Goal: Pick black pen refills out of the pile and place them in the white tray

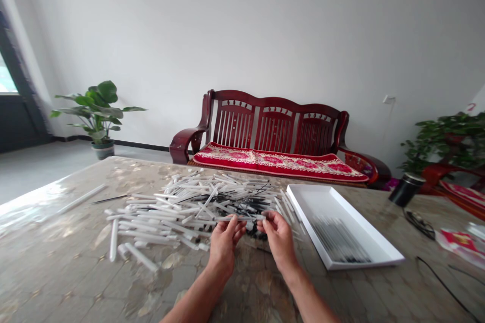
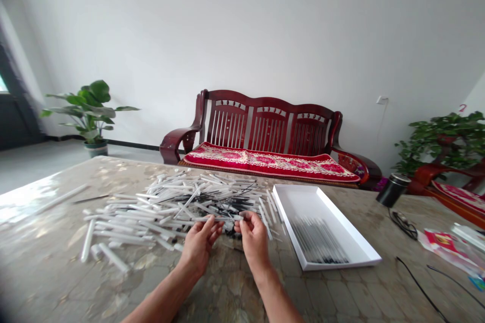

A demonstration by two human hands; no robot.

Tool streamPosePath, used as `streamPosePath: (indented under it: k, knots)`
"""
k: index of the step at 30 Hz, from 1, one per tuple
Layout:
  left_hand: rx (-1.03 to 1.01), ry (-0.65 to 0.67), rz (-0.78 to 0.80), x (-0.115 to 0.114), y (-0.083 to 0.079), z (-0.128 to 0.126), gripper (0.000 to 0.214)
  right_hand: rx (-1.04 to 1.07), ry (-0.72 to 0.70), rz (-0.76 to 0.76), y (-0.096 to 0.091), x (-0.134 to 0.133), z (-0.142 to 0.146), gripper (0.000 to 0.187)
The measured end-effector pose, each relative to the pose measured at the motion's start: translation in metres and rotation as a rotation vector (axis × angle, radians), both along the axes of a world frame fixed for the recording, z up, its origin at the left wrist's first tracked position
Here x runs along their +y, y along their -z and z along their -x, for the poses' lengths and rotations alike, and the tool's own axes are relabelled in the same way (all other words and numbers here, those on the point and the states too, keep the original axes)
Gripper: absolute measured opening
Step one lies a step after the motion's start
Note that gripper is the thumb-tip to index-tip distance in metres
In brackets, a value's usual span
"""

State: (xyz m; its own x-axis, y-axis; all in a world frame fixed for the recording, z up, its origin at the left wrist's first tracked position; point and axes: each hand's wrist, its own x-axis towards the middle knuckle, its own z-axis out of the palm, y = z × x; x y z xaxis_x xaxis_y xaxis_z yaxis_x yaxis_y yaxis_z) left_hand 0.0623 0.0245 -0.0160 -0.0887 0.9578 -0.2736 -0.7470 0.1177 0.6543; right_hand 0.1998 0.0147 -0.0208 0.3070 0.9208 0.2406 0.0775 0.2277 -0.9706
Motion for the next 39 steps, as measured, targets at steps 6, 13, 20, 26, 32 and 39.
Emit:
streamPosePath:
  k: [6,13,20,26,32,39]
  knots:
    - [-0.012,0.005,0.024,-0.001,-0.002,-0.001,0.017,0.023,-0.044,-0.025,-0.001,-0.002,-0.001,0.027]
    - [-0.022,-0.017,0.038,0.000,-0.005,0.000,0.012,0.019,-0.018,-0.064,0.003,0.000,-0.002,0.024]
    - [0.004,0.017,0.020,-0.001,-0.002,-0.001,0.016,-0.019,-0.024,-0.088,0.008,0.000,0.001,0.021]
    - [0.051,0.054,-0.002,-0.001,0.000,0.000,0.035,-0.154,-0.028,-0.099,0.004,-0.004,-0.002,0.024]
    - [0.149,0.061,-0.154,-0.002,0.000,0.002,0.050,0.026,-0.059,0.090,-0.010,-0.008,0.001,0.036]
    - [0.227,0.072,-0.285,-0.003,-0.001,0.001,0.045,0.273,-0.136,0.268,-0.026,-0.013,-0.001,0.039]
